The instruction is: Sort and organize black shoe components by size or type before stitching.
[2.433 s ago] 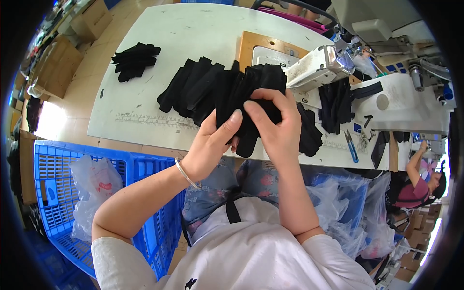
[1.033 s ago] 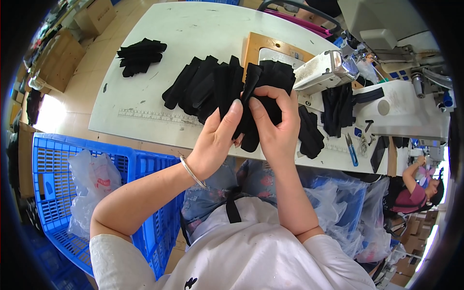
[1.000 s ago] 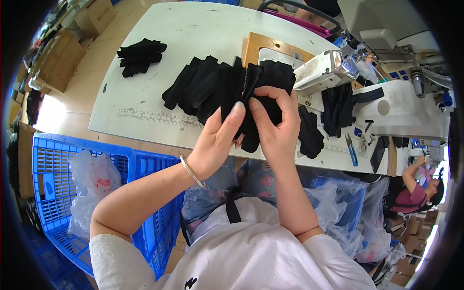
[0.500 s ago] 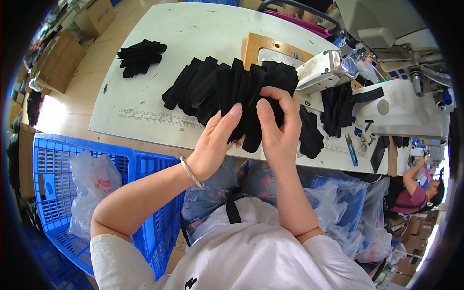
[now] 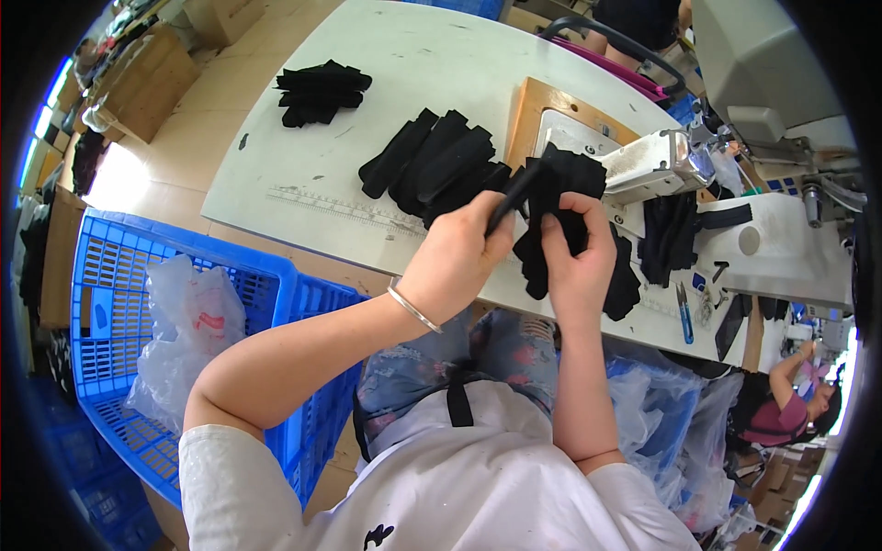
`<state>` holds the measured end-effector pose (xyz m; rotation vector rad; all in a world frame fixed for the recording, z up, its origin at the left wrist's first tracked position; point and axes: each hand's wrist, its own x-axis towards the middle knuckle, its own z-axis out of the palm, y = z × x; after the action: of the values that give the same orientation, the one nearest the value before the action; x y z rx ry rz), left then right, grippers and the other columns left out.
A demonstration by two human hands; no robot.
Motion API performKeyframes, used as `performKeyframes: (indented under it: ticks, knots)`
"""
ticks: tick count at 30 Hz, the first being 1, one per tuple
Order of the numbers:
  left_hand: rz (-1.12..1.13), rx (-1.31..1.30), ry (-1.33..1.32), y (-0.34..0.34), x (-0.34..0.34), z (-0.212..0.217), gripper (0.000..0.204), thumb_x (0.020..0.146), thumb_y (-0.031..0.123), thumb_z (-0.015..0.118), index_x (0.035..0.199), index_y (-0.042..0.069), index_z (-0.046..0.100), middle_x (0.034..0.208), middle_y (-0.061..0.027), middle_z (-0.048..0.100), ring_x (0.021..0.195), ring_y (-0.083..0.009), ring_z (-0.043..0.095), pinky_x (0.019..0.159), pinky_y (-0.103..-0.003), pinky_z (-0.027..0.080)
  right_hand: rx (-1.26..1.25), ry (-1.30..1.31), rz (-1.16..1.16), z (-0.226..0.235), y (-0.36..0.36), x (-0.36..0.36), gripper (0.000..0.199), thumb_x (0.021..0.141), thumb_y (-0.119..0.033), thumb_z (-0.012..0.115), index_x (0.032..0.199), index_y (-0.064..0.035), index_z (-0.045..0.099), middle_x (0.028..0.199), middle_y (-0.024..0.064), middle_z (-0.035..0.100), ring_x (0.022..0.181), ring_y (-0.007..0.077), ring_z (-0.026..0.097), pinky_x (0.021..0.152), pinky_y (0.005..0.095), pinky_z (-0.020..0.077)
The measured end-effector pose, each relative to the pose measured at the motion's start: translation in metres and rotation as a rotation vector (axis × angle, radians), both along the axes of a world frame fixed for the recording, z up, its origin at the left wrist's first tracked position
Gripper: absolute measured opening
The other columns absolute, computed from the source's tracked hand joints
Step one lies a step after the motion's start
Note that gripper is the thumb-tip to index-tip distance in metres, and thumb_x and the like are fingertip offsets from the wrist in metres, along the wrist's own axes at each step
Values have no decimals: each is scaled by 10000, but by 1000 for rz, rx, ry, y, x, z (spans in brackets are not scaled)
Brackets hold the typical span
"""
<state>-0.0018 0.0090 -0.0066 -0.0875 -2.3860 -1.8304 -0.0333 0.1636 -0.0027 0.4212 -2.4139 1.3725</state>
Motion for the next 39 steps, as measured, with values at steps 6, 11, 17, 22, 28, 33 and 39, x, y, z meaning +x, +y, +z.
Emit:
performKeyframes:
  ticks: [6, 11, 17, 22, 28, 33, 39]
  knots:
    - [135, 414, -34, -4, -6, -21, 293, 1000, 235, 444, 933, -25, 561, 739, -37, 569, 672, -118, 504, 644, -277, 449, 438, -28, 255, 26, 21, 9, 710, 774, 17, 620, 1409, -157, 354, 1164, 160, 541, 1018, 352, 586, 820, 405, 498]
    - [66, 581, -39, 17, 2, -40, 314, 1039, 228, 383, 939, -9, 563, 1193, -95, 602, 978, -114, 526, 884, -279, 432, 740, -91, 315, 5, 28, 11, 788, 713, -36, 688, 1420, -92, 344, 1049, 128, 554, 899, 317, 589, 780, 399, 497]
    - [-22, 561, -87, 22, 8, -42, 302, 1040, 238, 393, 982, -4, 564, 1271, -74, 570, 1031, -112, 498, 929, -253, 395, 718, 19, 266, -10, 27, 23, 759, 702, -39, 718, 1384, -49, 385, 1021, 144, 564, 1008, 312, 552, 851, 413, 465]
    - [-65, 456, -106, 25, 5, -53, 301, 1044, 256, 385, 1059, 4, 548, 1298, -55, 535, 974, -98, 478, 939, -253, 386, 539, -135, 248, -13, 31, 27, 676, 752, -9, 686, 1367, -42, 409, 1026, 174, 564, 974, 358, 555, 844, 428, 463]
    - [34, 617, -95, 22, 6, -44, 302, 1043, 241, 388, 1102, -13, 540, 1236, -65, 559, 1073, -129, 496, 969, -264, 382, 452, -146, 151, 6, 32, 19, 603, 771, -6, 654, 1339, -49, 458, 1179, 241, 592, 1095, 393, 585, 908, 396, 479]
    - [11, 384, 233, 17, 13, -12, 224, 956, 104, 468, 1143, -15, 505, 1083, -142, 540, 1058, -270, 496, 961, -341, 382, 144, -249, 27, 37, 32, -6, 629, 808, -47, 652, 1385, -8, 407, 1064, 195, 644, 887, 237, 668, 776, 329, 522]
    - [-313, 204, 506, 14, 37, -1, 301, 808, 96, 610, 1086, 16, 526, 955, -161, 507, 876, -351, 503, 773, -411, 446, 141, -41, 471, 37, -54, -56, 533, 816, -148, 682, 1276, 24, 474, 1103, 153, 630, 979, 230, 622, 876, 329, 481]
